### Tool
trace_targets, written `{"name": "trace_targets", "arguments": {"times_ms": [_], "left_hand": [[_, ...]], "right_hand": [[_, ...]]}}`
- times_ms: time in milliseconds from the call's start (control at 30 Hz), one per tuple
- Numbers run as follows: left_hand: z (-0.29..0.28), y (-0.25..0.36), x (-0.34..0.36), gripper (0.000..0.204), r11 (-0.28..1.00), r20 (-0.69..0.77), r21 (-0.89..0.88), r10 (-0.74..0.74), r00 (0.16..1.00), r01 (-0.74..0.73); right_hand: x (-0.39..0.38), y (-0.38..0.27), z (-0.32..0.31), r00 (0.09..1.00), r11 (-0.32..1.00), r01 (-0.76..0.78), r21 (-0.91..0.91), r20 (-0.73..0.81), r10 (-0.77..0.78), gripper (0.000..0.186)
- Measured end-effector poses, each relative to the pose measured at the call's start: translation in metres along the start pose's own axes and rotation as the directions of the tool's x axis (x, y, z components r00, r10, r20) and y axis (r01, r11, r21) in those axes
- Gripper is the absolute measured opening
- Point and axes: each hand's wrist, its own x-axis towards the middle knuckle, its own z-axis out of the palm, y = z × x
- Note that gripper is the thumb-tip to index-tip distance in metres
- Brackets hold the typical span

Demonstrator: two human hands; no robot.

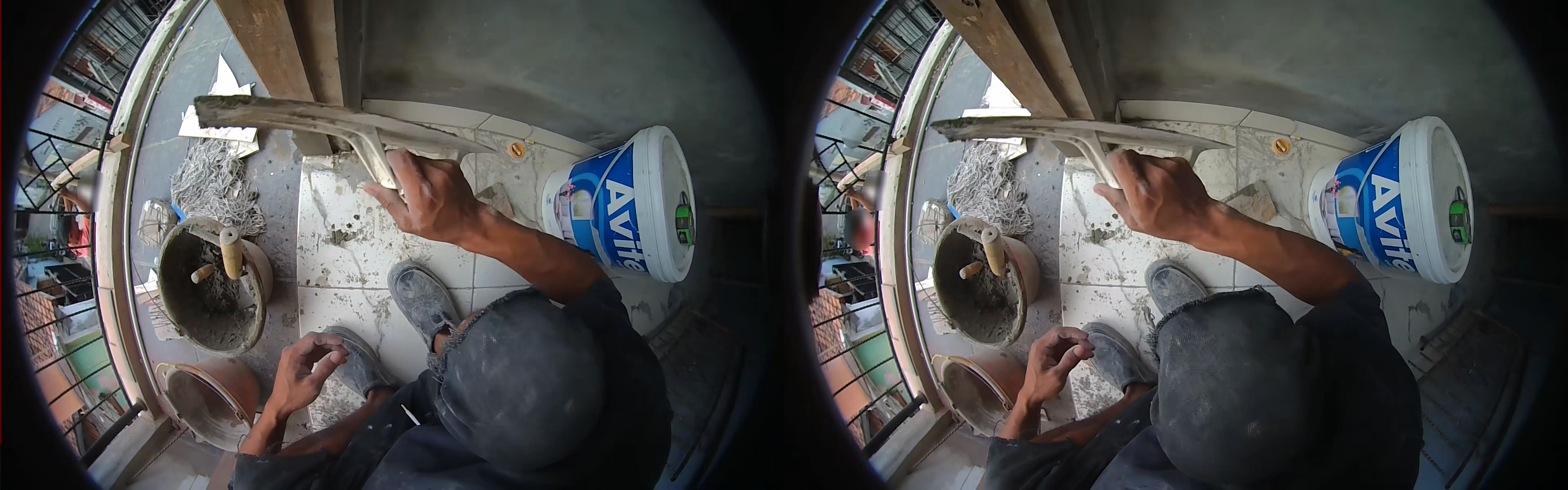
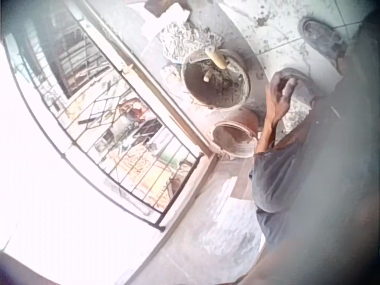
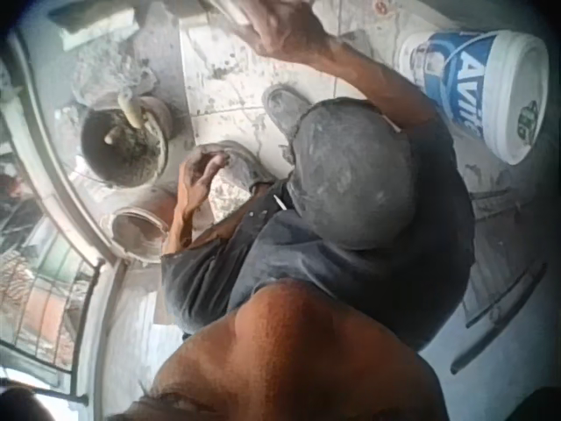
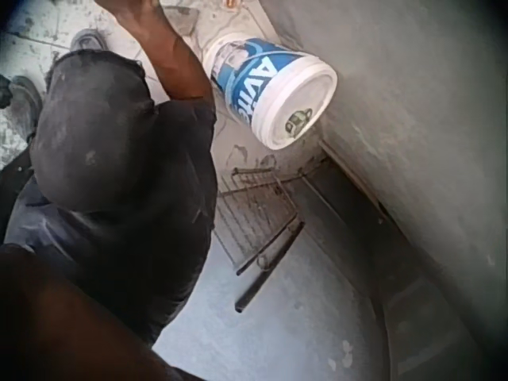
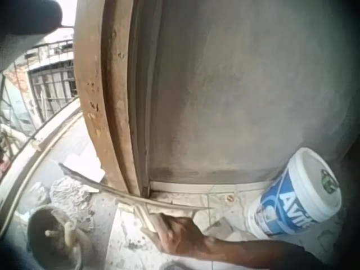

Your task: Applying mortar and fixing ceramic trim tiles to the base of a wall on a balcony.

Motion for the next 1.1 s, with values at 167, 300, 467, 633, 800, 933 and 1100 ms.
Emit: {"name": "trace_targets", "arguments": {"times_ms": [167, 300, 467, 633, 800, 933, 1100], "left_hand": [[-0.002, 0.067, 0.0, 0.084, 0.801, -0.019, -0.534, 0.309, 0.951, -0.271], [-0.025, 0.079, -0.031, 0.051, 0.357, -0.47, -0.751, 0.302, 0.829, -0.556], [-0.074, 0.034, -0.095, 0.038, 0.144, -0.846, -0.477, 0.191, 0.498, -0.867], [-0.111, -0.064, -0.199, 0.042, 0.12, -0.991, 0.101, 0.103, -0.089, -0.988], [-0.066, -0.14, -0.293, 0.054, 0.094, -0.978, 0.06, -0.192, -0.077, -0.994], [-0.018, -0.167, -0.284, 0.053, 0.111, -0.948, -0.009, -0.317, -0.027, -0.994], [0.01, -0.181, -0.276, 0.052, 0.121, -0.904, -0.051, -0.428, -0.006, -0.991]], "right_hand": [[0.072, -0.1, -0.001, 0.912, 0.919, 0.319, 0.232, 0.191, -0.364, 0.035], [0.104, -0.173, 0.024, 0.663, 0.688, 0.704, 0.174, 0.185, -0.725, 0.019], [0.121, -0.233, 0.015, 0.268, 0.244, 0.884, 0.4, -0.006, -0.963, 0.023], [0.111, -0.281, 0.095, 0.152, 0.428, 0.652, 0.626, 0.445, -0.883, 0.025], [0.076, -0.427, 0.231, 0.233, 0.439, 0.525, 0.729, 0.373, -0.898, 0.021], [0.04, -0.491, 0.334, 0.109, 0.631, 0.629, 0.455, 0.751, -0.651, 0.026], [0.017, -0.503, 0.362, -0.114, 0.677, 0.54, 0.5, 0.841, -0.53, 0.029]]}}
